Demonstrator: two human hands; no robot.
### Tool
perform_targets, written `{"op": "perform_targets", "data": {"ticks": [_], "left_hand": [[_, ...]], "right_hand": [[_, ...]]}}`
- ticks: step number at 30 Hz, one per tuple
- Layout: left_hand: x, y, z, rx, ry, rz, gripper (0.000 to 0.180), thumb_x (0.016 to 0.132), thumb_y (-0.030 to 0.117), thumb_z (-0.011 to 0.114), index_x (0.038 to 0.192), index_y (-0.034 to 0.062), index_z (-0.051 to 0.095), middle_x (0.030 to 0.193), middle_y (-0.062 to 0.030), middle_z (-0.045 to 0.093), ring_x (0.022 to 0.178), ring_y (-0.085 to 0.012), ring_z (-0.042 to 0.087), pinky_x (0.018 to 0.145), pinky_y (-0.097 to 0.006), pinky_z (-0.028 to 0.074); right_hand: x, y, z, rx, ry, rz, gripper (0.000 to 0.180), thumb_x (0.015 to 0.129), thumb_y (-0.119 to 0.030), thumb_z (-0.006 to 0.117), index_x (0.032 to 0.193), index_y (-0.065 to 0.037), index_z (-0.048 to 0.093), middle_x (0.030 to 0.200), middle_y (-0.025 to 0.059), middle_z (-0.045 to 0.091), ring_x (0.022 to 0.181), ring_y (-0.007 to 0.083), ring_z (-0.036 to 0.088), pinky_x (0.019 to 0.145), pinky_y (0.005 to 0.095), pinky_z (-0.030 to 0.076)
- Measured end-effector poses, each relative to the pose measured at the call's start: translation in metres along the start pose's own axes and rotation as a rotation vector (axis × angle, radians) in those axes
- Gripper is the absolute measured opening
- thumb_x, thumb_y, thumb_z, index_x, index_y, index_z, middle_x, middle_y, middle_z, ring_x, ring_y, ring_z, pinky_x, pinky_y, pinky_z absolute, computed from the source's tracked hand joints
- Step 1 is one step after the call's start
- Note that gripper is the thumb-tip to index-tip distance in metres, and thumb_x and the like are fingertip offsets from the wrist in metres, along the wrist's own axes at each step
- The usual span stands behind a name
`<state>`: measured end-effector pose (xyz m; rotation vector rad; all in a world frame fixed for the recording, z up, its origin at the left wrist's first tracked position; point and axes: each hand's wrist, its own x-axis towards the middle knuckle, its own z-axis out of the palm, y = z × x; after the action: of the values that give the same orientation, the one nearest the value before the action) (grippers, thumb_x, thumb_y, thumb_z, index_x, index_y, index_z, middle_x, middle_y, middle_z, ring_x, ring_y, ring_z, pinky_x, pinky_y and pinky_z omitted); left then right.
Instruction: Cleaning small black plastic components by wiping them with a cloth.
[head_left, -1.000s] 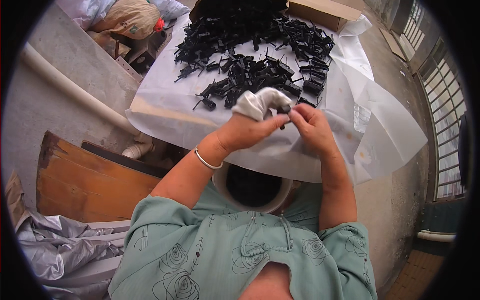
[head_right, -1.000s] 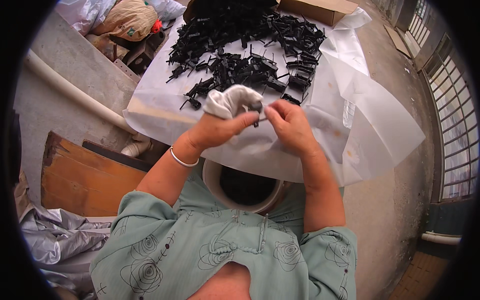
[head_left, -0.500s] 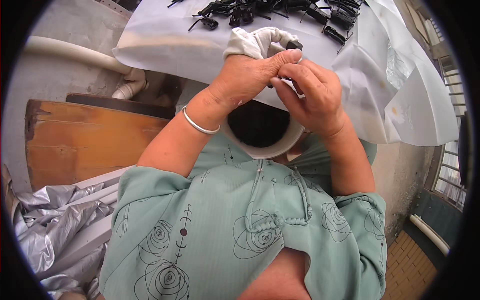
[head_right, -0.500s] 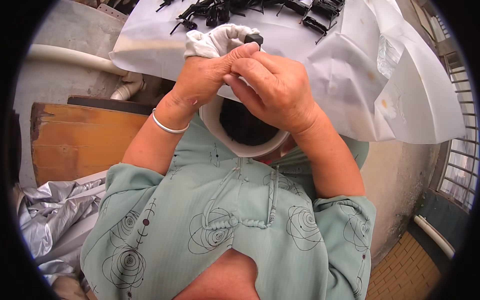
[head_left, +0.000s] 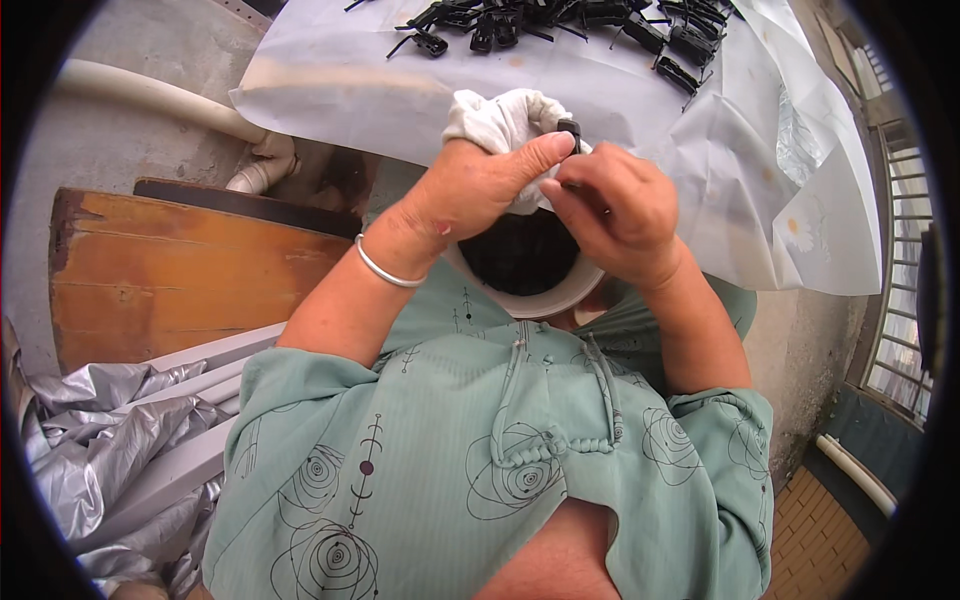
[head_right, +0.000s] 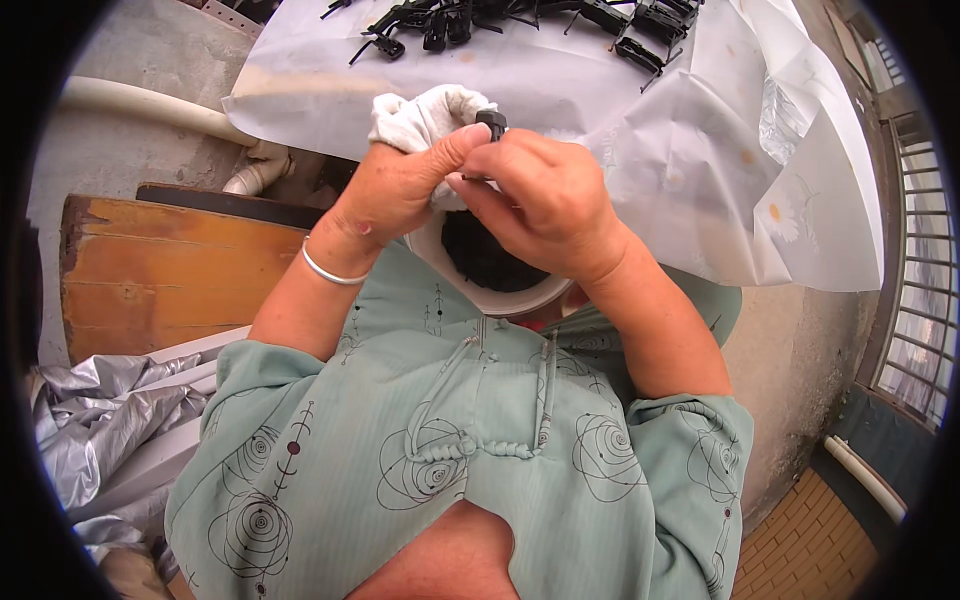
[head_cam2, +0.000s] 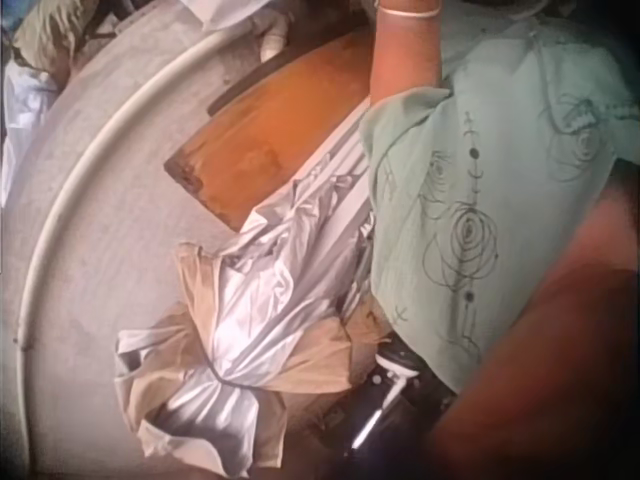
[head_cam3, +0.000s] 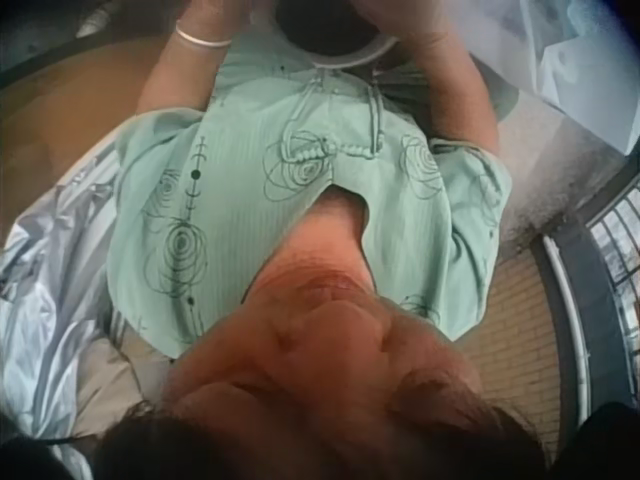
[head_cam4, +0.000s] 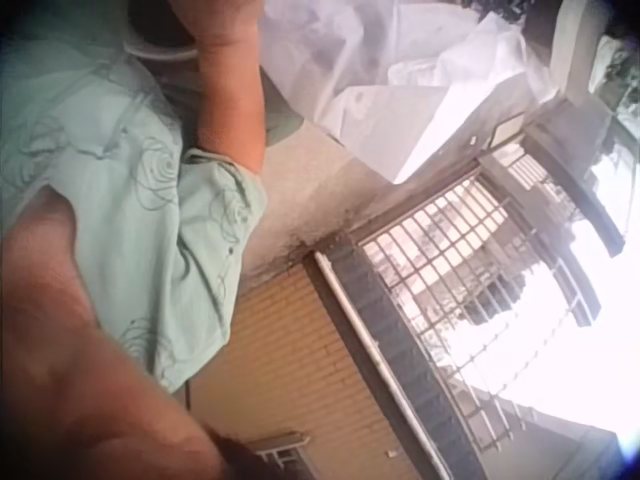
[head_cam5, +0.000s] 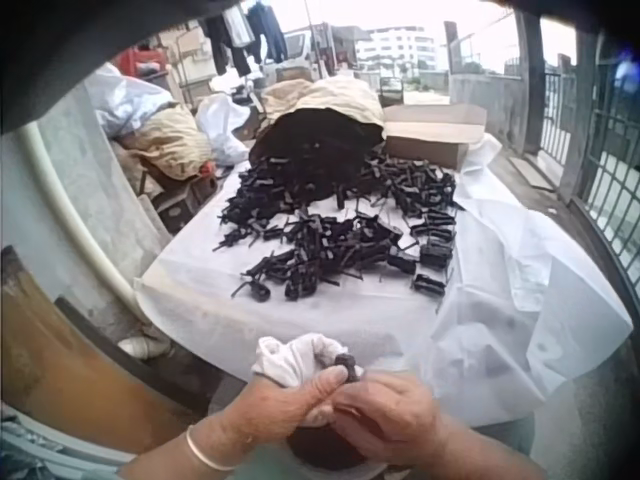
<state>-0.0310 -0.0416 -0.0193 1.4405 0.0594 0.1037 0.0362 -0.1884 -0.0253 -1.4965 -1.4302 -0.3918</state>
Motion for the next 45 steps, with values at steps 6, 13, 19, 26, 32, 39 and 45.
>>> {"op": "perform_targets", "data": {"ticks": [6, 13, 19, 26, 32, 39, 45], "left_hand": [[-0.014, -0.001, 0.011, -0.131, 0.045, 0.006, 0.020, 0.092, 0.013, 0.049, 0.108, 0.0022, 0.049, 0.071, 0.0014, 0.052, 0.055, -0.0035, 0.043, 0.047, -0.017, 0.034], [-0.026, 0.004, 0.005, 0.027, 0.068, 0.036, 0.025, 0.083, 0.005, 0.056, 0.107, -0.0017, 0.052, 0.077, -0.0021, 0.058, 0.056, -0.0037, 0.048, 0.049, -0.018, 0.042], [-0.023, 0.003, 0.006, 0.341, 0.221, 0.152, 0.026, 0.075, 0.000, 0.058, 0.100, -0.0046, 0.057, 0.086, -0.0101, 0.062, 0.070, -0.0130, 0.058, 0.063, -0.025, 0.048], [-0.022, 0.005, 0.011, 0.936, 0.242, 0.426, 0.029, 0.077, -0.002, 0.056, 0.106, -0.0045, 0.055, 0.090, -0.0090, 0.061, 0.073, -0.0121, 0.057, 0.067, -0.025, 0.048], [-0.023, 0.013, 0.012, 0.638, 0.201, 0.277, 0.027, 0.078, 0.000, 0.055, 0.105, -0.0048, 0.056, 0.091, -0.0127, 0.062, 0.076, -0.0175, 0.060, 0.068, -0.027, 0.049], [-0.021, 0.012, 0.012, 1.034, 0.186, 0.431, 0.027, 0.081, 0.003, 0.056, 0.107, -0.0033, 0.054, 0.094, -0.0103, 0.060, 0.082, -0.0175, 0.058, 0.074, -0.028, 0.047], [-0.011, -0.001, -0.007, 0.126, 0.149, 0.084, 0.034, 0.088, 0.006, 0.051, 0.120, 0.0044, 0.039, 0.096, -0.0018, 0.052, 0.088, -0.0097, 0.050, 0.076, -0.022, 0.043]], "right_hand": [[-0.004, -0.011, 0.012, 0.378, 0.238, 0.648, 0.017, 0.079, -0.007, 0.068, 0.074, -0.006, 0.052, 0.062, -0.0097, 0.039, 0.055, -0.0006, 0.030, 0.046, 0.0167, 0.025], [0.005, -0.001, -0.001, 0.690, -0.003, 0.945, 0.017, 0.086, -0.019, 0.061, 0.076, -0.007, 0.054, 0.064, -0.0083, 0.042, 0.056, -0.0004, 0.035, 0.047, 0.0172, 0.028], [-0.005, 0.005, 0.007, 0.144, -0.138, 0.434, 0.018, 0.089, -0.012, 0.051, 0.077, 0.001, 0.054, 0.064, 0.0114, 0.050, 0.055, 0.0210, 0.047, 0.055, 0.0308, 0.040], [-0.013, 0.006, 0.022, 0.489, -0.042, 0.732, 0.025, 0.091, -0.015, 0.050, 0.073, 0.002, 0.054, 0.061, 0.0089, 0.052, 0.055, 0.0169, 0.049, 0.054, 0.0298, 0.040], [-0.004, 0.000, 0.011, 0.398, -0.064, 0.583, 0.027, 0.092, -0.016, 0.048, 0.073, 0.002, 0.055, 0.063, 0.0084, 0.056, 0.057, 0.0135, 0.051, 0.055, 0.0278, 0.042], [-0.007, 0.003, 0.025, 0.599, 0.048, 0.783, 0.026, 0.092, -0.017, 0.050, 0.075, 0.002, 0.057, 0.064, 0.0038, 0.058, 0.058, 0.0093, 0.049, 0.056, 0.0264, 0.042], [0.007, 0.006, -0.010, 0.167, -0.134, 0.672, 0.012, 0.084, -0.012, 0.059, 0.086, 0.000, 0.061, 0.065, 0.0004, 0.051, 0.058, 0.0065, 0.042, 0.054, 0.0218, 0.038]]}}
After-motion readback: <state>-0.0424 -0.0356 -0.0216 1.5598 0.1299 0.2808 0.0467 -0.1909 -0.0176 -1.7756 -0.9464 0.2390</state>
